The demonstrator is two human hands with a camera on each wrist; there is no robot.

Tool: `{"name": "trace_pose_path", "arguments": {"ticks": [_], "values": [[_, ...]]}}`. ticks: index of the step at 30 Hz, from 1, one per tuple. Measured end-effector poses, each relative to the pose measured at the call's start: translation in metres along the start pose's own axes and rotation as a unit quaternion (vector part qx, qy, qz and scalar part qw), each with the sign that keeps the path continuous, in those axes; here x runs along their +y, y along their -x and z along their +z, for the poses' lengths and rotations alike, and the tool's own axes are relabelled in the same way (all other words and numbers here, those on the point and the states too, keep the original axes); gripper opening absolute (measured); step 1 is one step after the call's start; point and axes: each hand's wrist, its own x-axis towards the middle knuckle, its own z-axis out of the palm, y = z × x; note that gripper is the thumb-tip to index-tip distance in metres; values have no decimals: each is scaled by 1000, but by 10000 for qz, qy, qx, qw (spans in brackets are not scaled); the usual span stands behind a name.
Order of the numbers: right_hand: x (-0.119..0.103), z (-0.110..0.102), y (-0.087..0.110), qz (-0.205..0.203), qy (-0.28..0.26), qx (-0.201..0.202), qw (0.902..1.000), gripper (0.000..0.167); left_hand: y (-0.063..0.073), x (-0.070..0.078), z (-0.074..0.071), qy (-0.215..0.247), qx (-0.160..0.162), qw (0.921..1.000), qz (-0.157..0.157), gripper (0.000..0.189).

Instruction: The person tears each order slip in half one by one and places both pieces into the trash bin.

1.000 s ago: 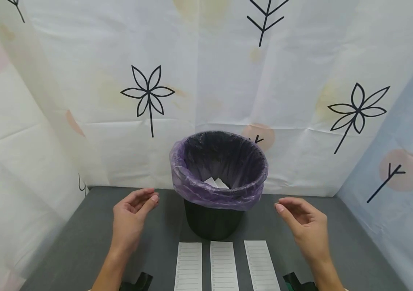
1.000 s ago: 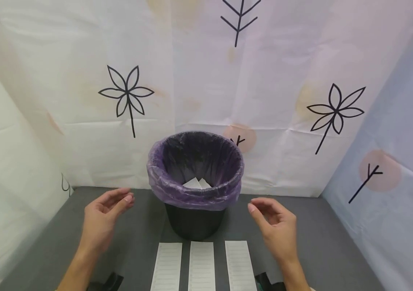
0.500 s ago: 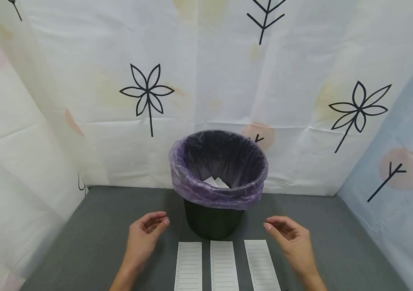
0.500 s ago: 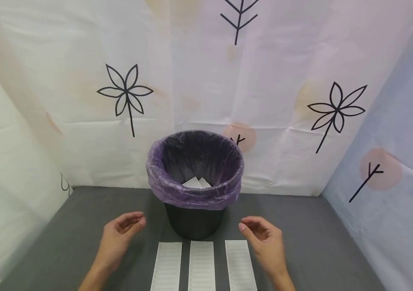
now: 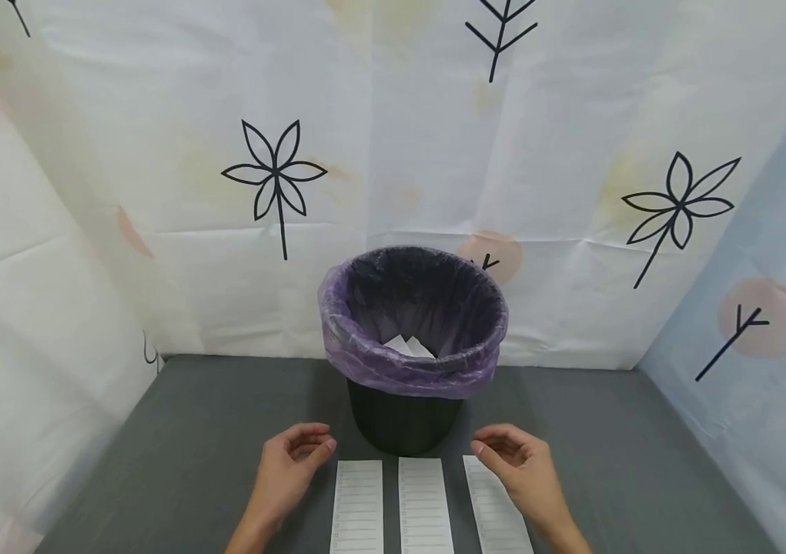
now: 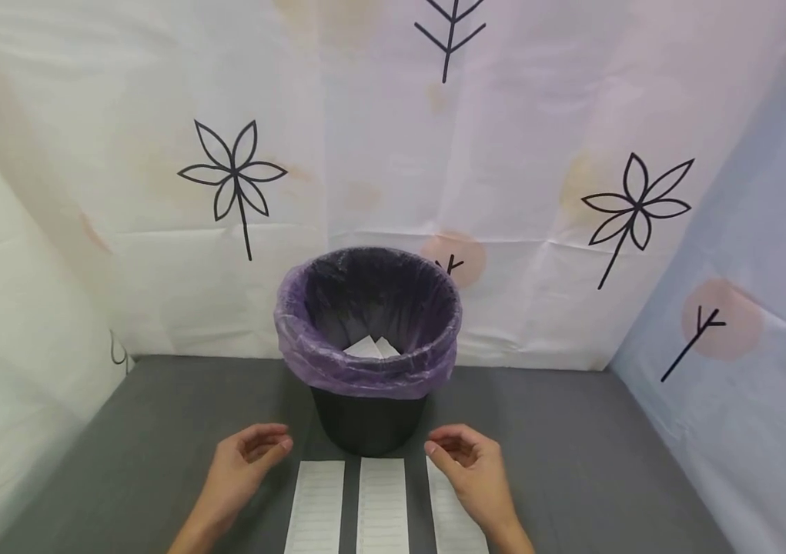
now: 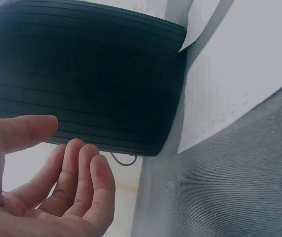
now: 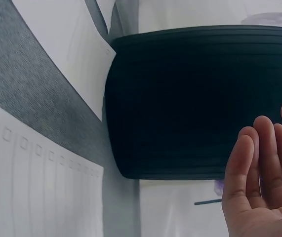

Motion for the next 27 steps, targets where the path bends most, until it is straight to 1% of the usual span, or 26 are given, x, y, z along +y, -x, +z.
{"name": "trace_pose_path", "arguments": {"ticks": [3,7,11,15,20,27], "values": [[4,3,1,56,-52,-87,9999,12,2,-4,0,-150,-16,9999,-52,29],[7,8,3,312,-76,-149,9994,13,1,-12,1,-465,-37,9989,-82,31],[9,13,6,572,-142,-231,9980,15,1,-19,4,-778,-145,9967,-186,35],[9,17,7,746,-147,-376,9964,18,1,-24,3,-958,-264,9948,-235,39],[9,20,8,830,-148,-558,9949,19,2,-30,2,-1222,-355,9917,-204,39],[9,21,8,743,-238,-734,9942,22,0,-35,4,-1668,-470,9848,-114,43]]}}
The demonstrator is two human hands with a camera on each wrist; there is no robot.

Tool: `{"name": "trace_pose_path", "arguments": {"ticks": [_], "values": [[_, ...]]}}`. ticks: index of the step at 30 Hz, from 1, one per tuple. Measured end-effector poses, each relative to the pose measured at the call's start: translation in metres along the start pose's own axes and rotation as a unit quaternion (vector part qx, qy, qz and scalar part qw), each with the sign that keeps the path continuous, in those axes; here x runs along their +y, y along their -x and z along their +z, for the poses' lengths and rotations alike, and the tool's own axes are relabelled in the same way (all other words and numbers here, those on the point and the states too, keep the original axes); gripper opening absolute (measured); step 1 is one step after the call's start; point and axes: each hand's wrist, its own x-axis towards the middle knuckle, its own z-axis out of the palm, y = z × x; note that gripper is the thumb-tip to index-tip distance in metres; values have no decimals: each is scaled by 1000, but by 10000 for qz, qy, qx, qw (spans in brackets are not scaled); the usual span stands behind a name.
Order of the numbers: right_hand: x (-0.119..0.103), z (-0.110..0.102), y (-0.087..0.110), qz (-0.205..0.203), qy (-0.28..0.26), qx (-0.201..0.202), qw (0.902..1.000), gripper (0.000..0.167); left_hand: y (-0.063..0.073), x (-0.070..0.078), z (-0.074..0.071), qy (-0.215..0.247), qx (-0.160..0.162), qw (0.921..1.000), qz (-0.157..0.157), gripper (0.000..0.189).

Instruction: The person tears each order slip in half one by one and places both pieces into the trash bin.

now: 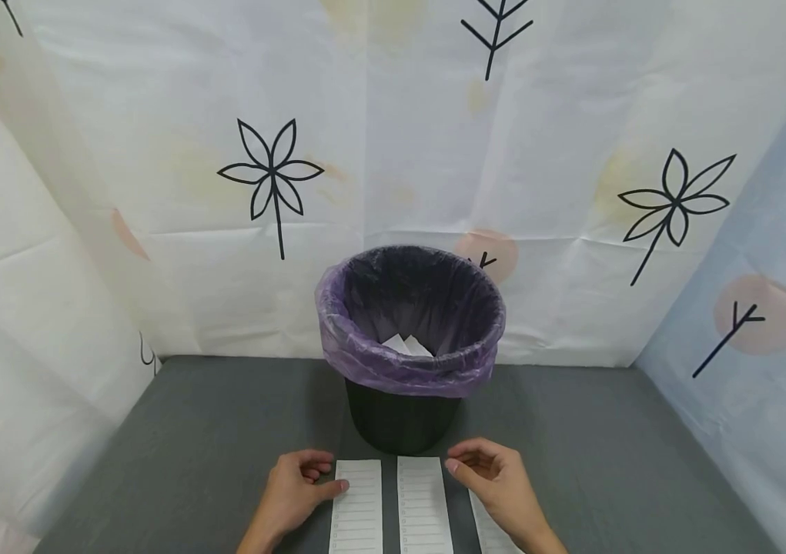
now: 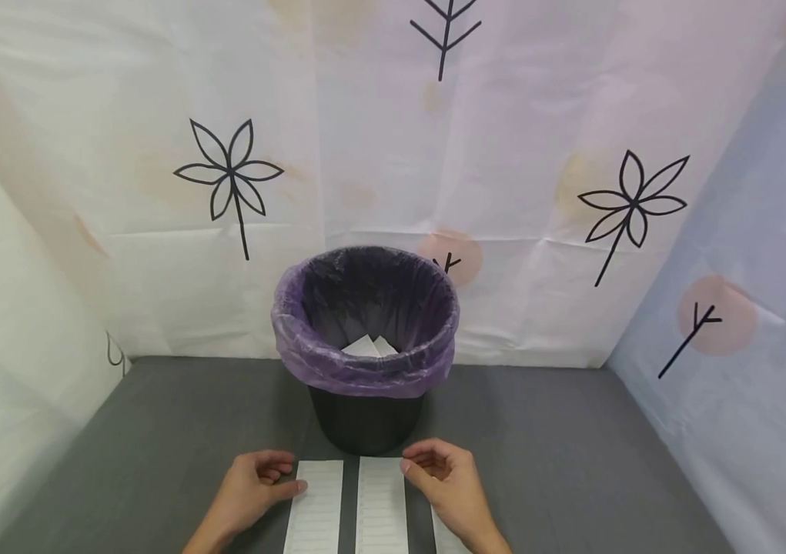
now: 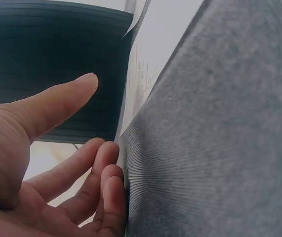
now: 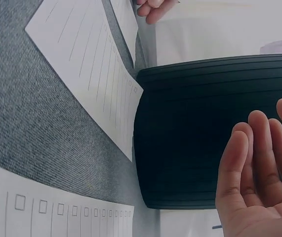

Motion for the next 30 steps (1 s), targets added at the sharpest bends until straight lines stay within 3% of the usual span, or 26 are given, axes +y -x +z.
{"name": "trace_pose_path", "arguments": {"ticks": [7,13,21,30], "values": [[0,3,0,142,-49,-140,9998,25,2,-2,5,-696,-5,9970,348,50],[0,5,1,280,-65,-228,9993,27,3,-1,9,-1012,85,9939,429,46],[1,6,2,165,-57,-372,9992,22,5,0,11,-1151,174,9927,317,35],[3,9,2,95,42,-583,9982,24,6,-1,11,-1075,115,9926,554,26]]}}
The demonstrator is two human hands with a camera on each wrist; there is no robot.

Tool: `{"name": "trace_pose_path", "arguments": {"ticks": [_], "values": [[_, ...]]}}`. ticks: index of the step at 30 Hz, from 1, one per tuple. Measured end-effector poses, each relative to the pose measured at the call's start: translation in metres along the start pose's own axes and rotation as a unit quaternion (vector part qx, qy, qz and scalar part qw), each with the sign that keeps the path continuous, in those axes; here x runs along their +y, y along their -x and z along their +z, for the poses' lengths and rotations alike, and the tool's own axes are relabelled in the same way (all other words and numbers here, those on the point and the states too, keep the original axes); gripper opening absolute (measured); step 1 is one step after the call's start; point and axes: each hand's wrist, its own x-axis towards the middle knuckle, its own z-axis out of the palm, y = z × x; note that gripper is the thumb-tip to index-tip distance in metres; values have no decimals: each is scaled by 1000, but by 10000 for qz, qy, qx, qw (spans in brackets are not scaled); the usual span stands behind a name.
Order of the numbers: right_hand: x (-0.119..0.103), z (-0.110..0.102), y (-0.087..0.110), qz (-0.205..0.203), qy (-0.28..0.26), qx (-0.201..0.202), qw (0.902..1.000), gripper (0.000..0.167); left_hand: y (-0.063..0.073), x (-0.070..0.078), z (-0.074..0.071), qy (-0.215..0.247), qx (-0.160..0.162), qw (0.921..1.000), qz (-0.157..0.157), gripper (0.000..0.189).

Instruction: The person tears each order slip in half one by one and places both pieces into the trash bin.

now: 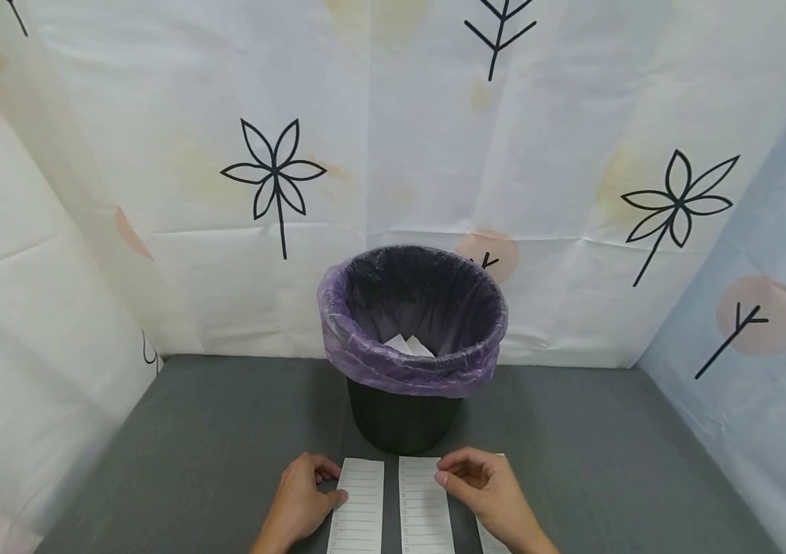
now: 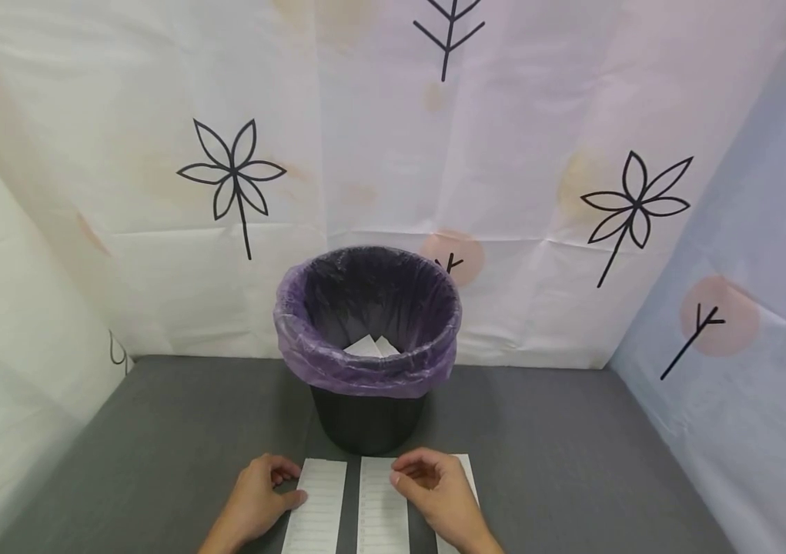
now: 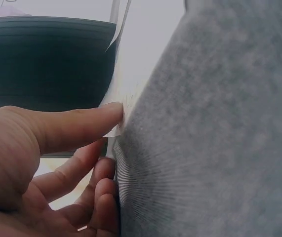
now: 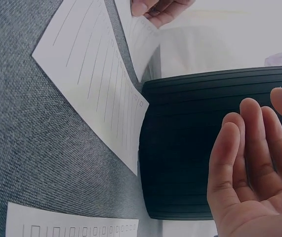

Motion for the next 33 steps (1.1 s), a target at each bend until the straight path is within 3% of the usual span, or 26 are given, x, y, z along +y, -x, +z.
{"name": "trace_pose_path", "arguments": {"ticks": [6,12,24,33], "values": [[1,1,2,-136,-37,-100,9999,21,-1,2,-3,481,-397,9981,9,16],[3,3,2,-370,-91,-127,9992,19,0,6,-9,1179,-938,9881,309,7],[3,6,2,-478,91,37,9988,18,2,27,-11,2013,-1188,9685,861,10],[0,11,2,-472,0,-207,9987,21,8,42,-8,2340,-1697,9542,772,9]]}}
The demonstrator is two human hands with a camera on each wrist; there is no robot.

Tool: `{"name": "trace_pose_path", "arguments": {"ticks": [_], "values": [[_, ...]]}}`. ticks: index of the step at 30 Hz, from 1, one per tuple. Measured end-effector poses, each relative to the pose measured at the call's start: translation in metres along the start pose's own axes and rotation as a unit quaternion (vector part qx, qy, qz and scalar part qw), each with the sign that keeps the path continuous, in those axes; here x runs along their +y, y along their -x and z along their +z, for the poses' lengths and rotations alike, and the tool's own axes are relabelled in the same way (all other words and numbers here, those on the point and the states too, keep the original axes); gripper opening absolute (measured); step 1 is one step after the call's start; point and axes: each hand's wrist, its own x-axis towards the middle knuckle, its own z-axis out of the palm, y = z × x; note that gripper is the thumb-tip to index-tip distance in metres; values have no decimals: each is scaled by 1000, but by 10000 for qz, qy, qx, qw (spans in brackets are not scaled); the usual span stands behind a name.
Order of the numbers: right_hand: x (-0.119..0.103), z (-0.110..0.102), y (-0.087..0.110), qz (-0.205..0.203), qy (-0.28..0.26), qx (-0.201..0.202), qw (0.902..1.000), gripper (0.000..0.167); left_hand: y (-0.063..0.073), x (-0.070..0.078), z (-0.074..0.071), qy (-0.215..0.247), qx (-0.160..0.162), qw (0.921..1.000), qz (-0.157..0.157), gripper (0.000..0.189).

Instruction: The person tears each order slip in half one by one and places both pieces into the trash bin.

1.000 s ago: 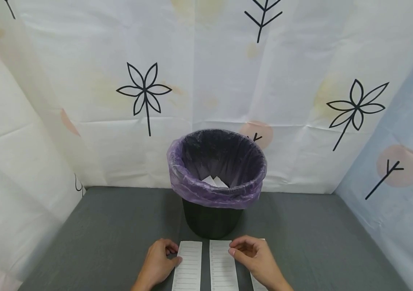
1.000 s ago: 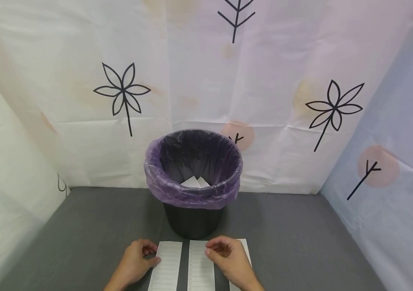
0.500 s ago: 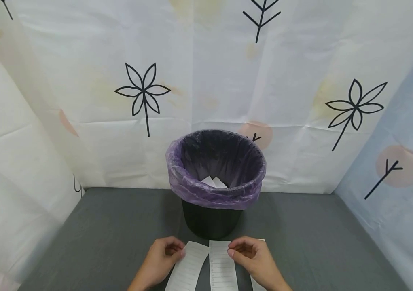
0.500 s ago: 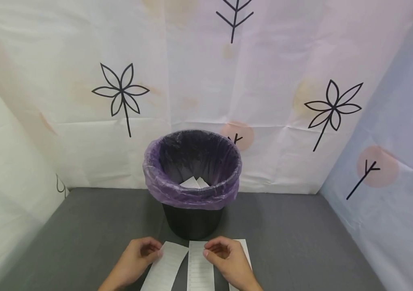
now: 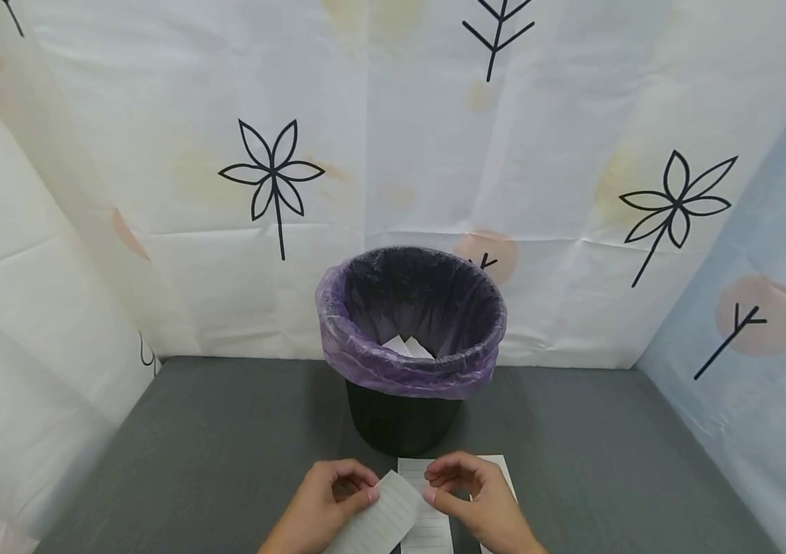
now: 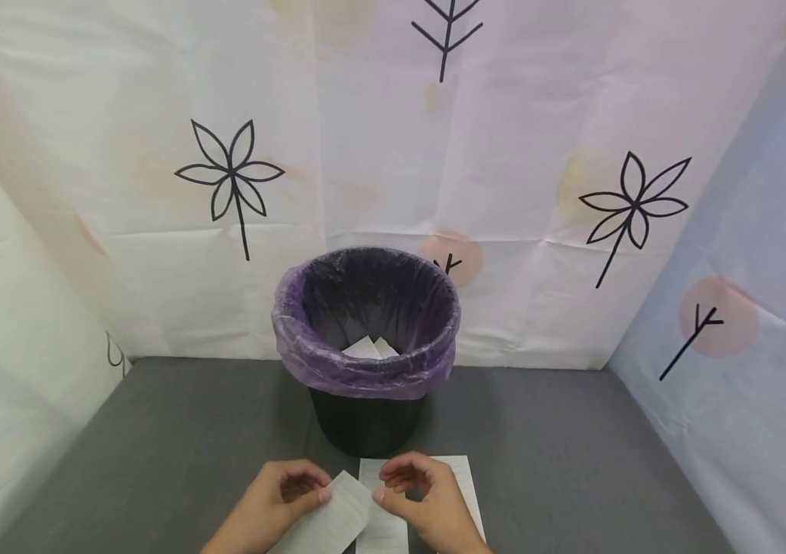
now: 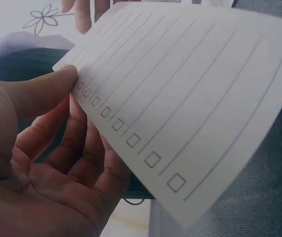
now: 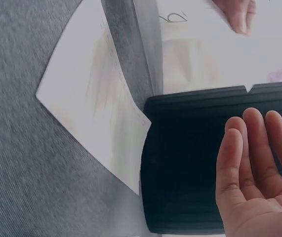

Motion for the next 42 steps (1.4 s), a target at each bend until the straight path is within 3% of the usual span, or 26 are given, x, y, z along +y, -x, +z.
{"name": "trace_pose_path", "arguments": {"ticks": [8,13,20,29,33,37,42], "values": [[2,9,2,-188,-177,-356,9990,23,1,5,8,-39,-311,9991,287,7],[5,12,3,-348,-122,-358,9987,15,0,4,12,-111,-430,9980,451,9],[11,14,4,-684,3,-250,9973,6,-1,2,14,-162,-434,9980,420,4],[0,9,5,-91,-112,426,9990,8,-1,-5,8,-199,-388,9984,359,2],[-1,7,4,-149,-128,637,9978,7,-1,-5,5,-71,-362,9990,239,7],[0,4,3,-311,-94,679,9972,7,-1,-5,4,57,-289,9994,186,11],[-3,2,3,-39,-170,585,9981,12,-1,-3,5,0,-218,9996,198,10]]}}
